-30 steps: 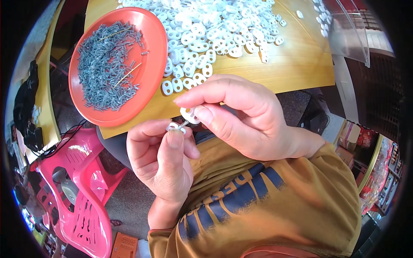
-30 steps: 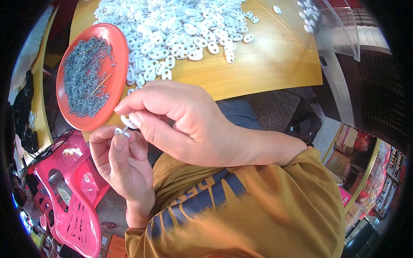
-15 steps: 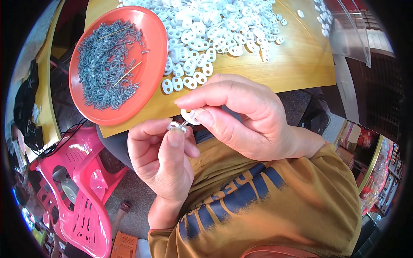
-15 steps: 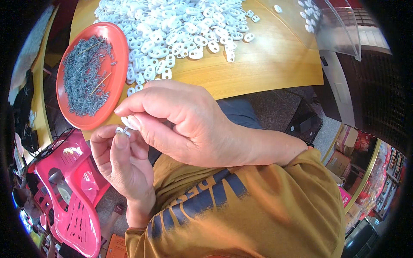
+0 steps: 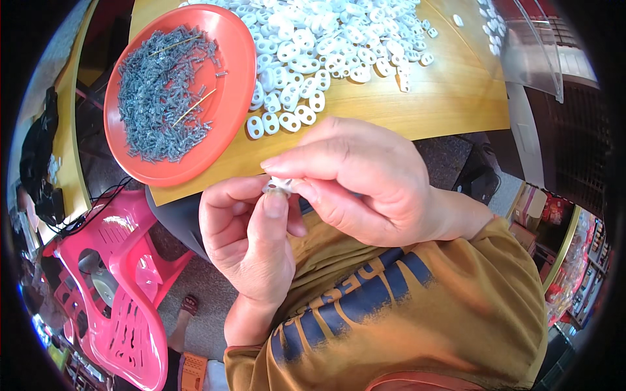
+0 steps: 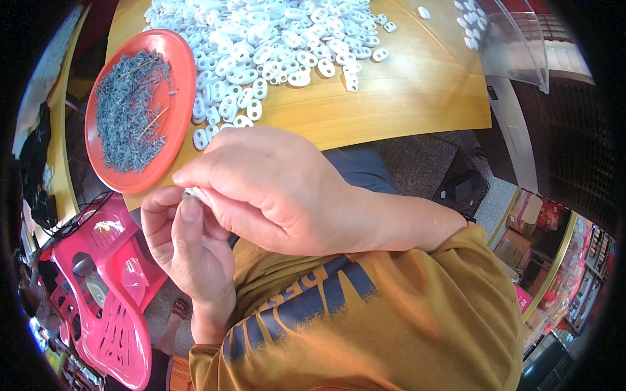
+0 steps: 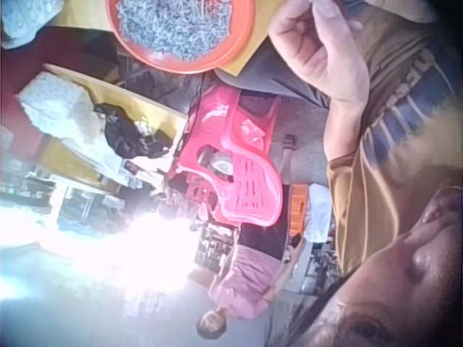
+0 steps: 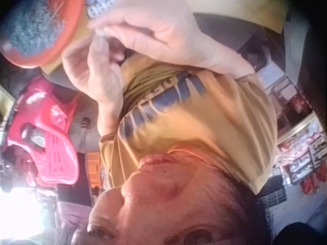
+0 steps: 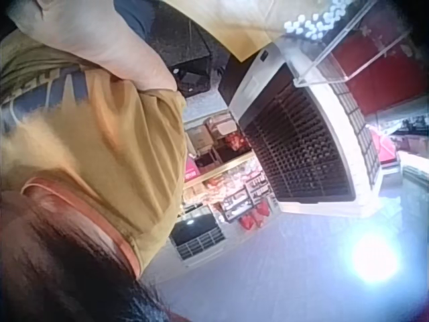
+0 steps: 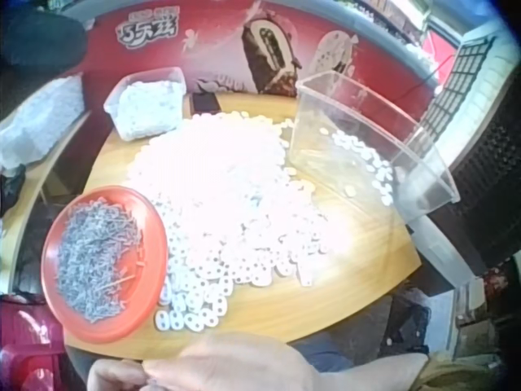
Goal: Assembling small white plastic components by manually inserting metal pins into them.
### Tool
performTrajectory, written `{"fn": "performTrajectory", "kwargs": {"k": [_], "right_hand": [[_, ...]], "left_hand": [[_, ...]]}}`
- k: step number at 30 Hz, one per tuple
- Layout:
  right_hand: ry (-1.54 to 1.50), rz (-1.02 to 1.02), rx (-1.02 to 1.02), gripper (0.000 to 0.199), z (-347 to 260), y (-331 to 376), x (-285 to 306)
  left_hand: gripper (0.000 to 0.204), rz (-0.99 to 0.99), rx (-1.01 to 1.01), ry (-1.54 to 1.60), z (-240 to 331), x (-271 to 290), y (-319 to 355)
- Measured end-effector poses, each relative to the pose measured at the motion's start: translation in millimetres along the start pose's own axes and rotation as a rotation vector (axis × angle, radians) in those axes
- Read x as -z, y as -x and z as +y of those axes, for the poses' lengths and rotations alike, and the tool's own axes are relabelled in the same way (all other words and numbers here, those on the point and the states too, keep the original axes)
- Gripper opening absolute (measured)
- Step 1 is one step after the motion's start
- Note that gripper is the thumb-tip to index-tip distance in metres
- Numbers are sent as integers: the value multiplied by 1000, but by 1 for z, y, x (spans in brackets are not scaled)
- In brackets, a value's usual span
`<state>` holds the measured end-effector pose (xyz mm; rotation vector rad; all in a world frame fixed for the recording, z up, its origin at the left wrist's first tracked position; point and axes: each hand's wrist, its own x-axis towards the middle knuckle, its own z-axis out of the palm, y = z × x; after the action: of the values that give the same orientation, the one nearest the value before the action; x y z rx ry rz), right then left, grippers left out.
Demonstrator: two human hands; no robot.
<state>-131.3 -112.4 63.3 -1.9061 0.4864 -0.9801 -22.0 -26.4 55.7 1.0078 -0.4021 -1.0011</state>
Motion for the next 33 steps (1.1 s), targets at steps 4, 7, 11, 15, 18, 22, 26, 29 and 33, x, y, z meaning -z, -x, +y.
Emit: {"fn": "performTrajectory", "kwargs": {"k": [4,7,11,15,18,22,26,29,33], "right_hand": [[-39,-14,-28,18,-1,0,0],[-131,-18,-125,17,-3,1,1],[-179,-151,-207,22,-3,-1,9],[-218,-151,-211,23,-3,0,10],[-286,-165,-247,25,-5,0,9],[-188,-167,-130,31,-1,0,8],[-188,-94,-118,27,0,3,2],[-248,-112,-168,28,-1,4,3],[-244,-84,-131,28,1,6,1]], "left_hand": [[16,-57,2,32,0,5,0],[18,-48,8,40,0,2,2],[20,-78,-7,23,-1,5,2],[21,-123,6,38,-2,8,0],[22,-135,19,66,-1,8,1],[25,-89,23,104,-1,4,1],[28,-78,79,112,0,6,0],[30,-119,132,142,0,11,1],[28,-105,95,130,-1,11,4]]}}
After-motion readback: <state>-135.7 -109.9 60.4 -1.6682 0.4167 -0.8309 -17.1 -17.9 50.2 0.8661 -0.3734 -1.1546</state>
